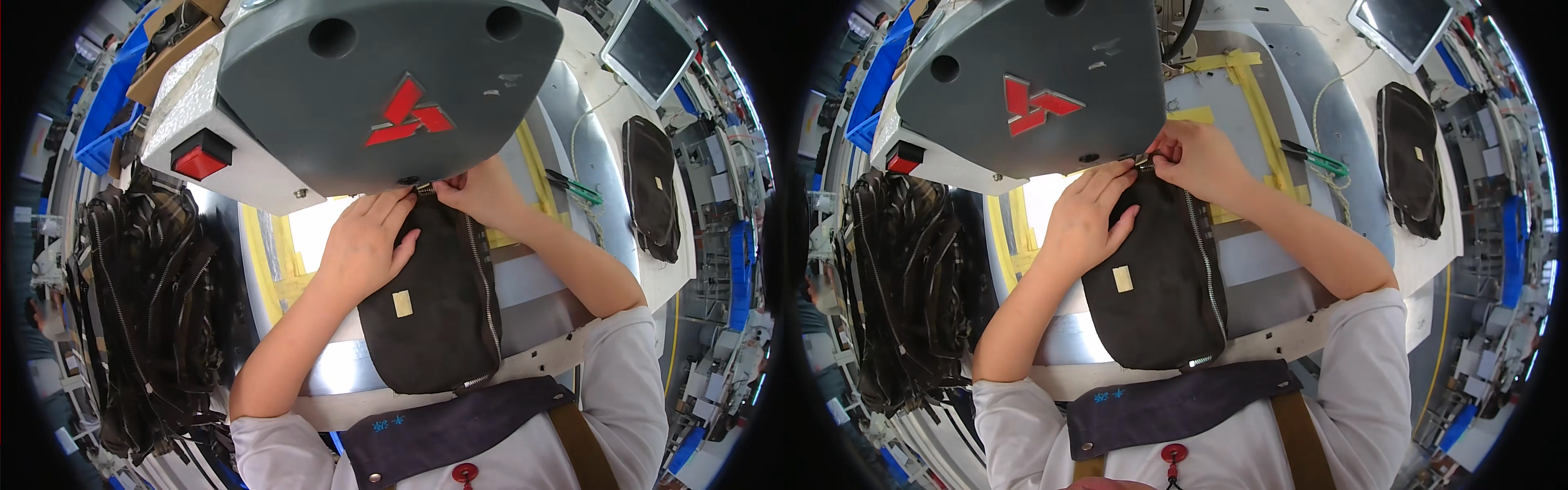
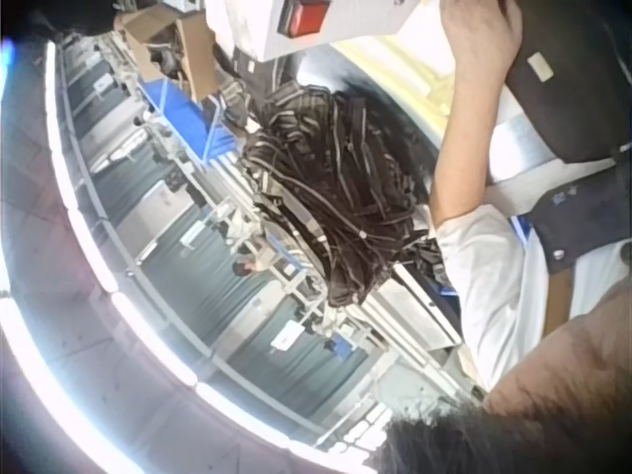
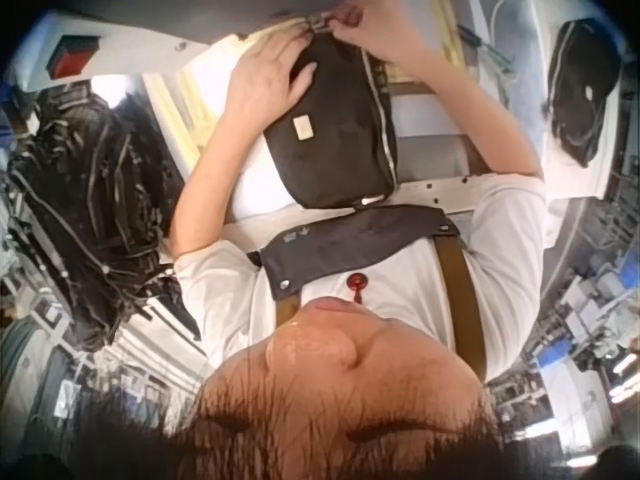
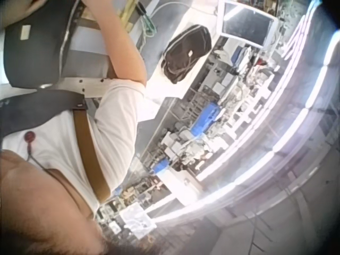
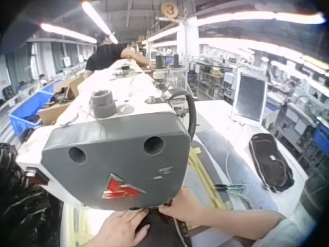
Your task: The person aligns a zipper on a black bag and sews it using a sewing machine. They repeat this process for multiple bags, cutting threads and moving finished items aside.
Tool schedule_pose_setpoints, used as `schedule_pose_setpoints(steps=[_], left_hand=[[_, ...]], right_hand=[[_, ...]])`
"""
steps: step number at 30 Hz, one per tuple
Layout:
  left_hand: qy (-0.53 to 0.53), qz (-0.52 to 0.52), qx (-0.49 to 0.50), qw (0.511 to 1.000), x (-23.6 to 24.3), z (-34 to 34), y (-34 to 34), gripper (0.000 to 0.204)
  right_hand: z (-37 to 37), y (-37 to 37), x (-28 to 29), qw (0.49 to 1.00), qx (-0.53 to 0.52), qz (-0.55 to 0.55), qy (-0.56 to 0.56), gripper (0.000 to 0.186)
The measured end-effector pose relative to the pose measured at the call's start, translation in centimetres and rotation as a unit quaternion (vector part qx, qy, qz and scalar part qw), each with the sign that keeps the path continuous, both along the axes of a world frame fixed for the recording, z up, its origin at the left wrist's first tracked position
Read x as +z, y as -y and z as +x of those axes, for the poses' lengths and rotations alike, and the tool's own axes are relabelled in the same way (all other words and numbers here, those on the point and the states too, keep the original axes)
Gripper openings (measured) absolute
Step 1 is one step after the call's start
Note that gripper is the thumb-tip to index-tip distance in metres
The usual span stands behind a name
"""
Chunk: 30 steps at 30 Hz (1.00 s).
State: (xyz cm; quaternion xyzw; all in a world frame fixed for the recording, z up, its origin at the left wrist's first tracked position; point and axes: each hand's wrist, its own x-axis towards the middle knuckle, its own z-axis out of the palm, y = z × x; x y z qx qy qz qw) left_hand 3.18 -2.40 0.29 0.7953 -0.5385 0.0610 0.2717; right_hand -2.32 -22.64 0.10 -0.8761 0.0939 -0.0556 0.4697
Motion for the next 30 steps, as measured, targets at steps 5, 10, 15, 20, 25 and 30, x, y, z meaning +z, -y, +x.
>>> schedule_pose_setpoints(steps=[5, 10, 15, 20, 25, 30], left_hand=[[-0.007, -0.001, 0.004, 1.000, 0.2, 0.1, -0.1, 0.036], [-0.009, 0.001, 0.015, 1.000, 0.2, 0.0, 0.0, 0.035], [-0.009, 0.001, 0.014, 1.000, 0.2, 0.1, 0.0, 0.035], [-0.017, 0.004, 0.008, 1.000, 0.2, 0.2, -0.2, 0.037], [-0.011, 0.016, -0.006, 1.000, 0.5, 0.2, -0.7, 0.040], [0.012, 0.014, 0.008, 1.000, 0.4, -0.1, -0.4, 0.041]], right_hand=[[0.1, 0.0, -0.4, 0.999, -0.002, 0.018, 0.027, 0.015], [0.3, 0.3, -0.9, 0.997, 0.020, 0.048, 0.053, 0.012], [0.5, 0.5, -1.6, 0.994, 0.033, 0.064, 0.080, 0.011], [0.6, 0.6, -1.7, 0.994, 0.036, 0.072, 0.071, 0.010], [0.7, 0.6, -1.8, 0.994, 0.033, 0.075, 0.073, 0.010], [0.5, 0.4, -1.4, 0.995, 0.038, 0.053, 0.072, 0.010]])
